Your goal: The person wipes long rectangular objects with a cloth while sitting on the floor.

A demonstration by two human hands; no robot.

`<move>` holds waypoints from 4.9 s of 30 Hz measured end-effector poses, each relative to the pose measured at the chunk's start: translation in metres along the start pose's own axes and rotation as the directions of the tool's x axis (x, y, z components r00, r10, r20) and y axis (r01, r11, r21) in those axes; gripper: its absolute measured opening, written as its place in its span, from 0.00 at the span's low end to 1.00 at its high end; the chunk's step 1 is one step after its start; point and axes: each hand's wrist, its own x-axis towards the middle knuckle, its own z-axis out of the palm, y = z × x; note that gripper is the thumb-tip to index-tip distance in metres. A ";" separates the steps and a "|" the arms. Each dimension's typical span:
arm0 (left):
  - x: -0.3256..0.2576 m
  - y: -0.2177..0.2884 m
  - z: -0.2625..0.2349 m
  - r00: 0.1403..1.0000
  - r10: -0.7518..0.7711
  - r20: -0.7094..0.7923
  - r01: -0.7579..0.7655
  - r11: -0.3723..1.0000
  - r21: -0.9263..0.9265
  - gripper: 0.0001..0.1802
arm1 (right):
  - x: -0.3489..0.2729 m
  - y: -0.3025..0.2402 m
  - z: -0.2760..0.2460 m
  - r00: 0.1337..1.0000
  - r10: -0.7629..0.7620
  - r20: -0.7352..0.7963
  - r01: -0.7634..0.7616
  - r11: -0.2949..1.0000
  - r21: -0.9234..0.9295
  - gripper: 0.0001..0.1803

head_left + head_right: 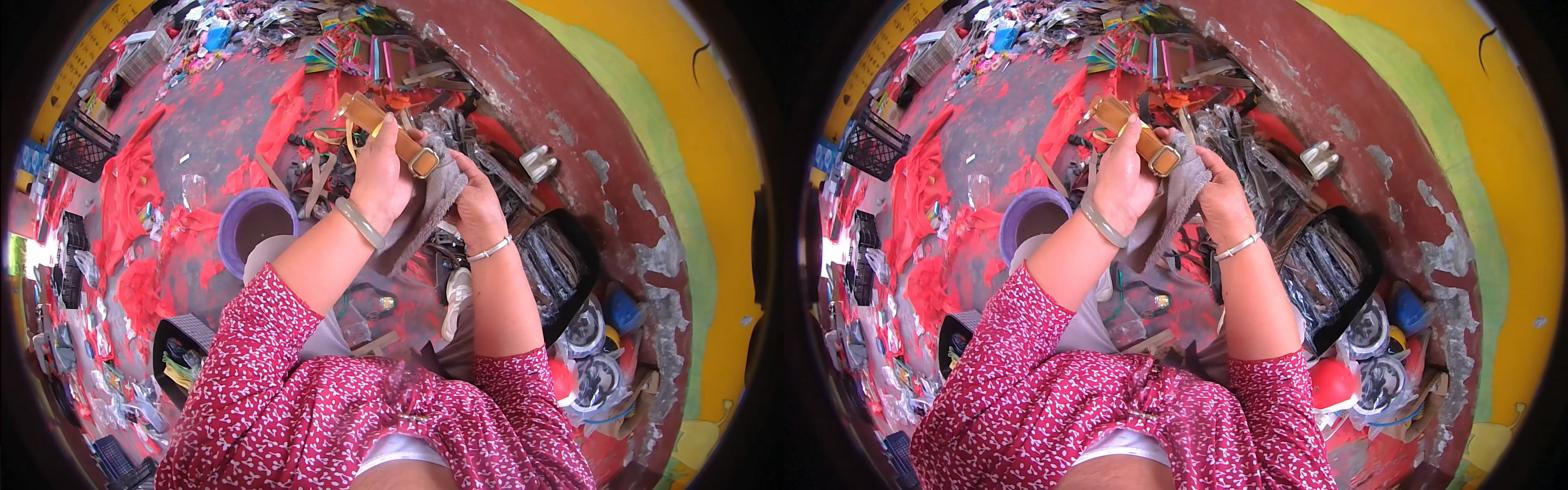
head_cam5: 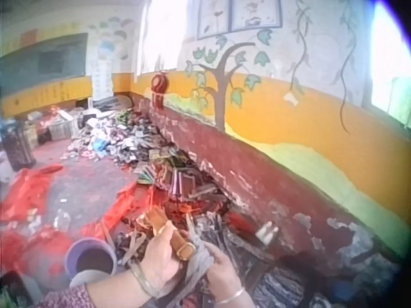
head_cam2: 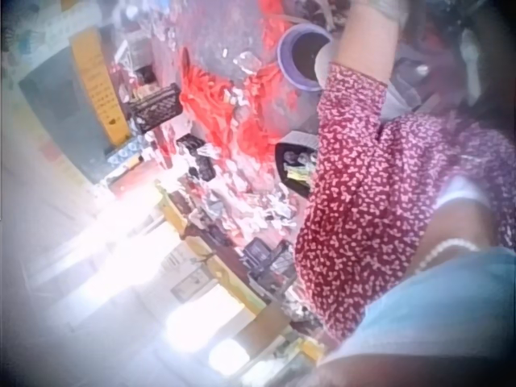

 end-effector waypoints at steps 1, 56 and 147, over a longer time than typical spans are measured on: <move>0.001 -0.001 -0.002 0.999 -0.015 0.032 0.015 1.000 0.008 0.16 | 0.000 0.001 0.000 1.000 -0.026 0.007 0.026 1.000 0.017 0.24; 0.008 0.000 -0.004 0.910 -0.314 0.270 0.239 0.931 0.275 0.19 | 0.017 -0.001 -0.010 0.894 -0.150 -0.423 0.196 0.978 0.069 0.09; 0.010 0.003 0.001 0.965 0.147 0.218 -0.256 0.716 0.650 0.21 | -0.008 -0.007 -0.008 0.991 0.062 0.120 -0.084 0.978 0.192 0.24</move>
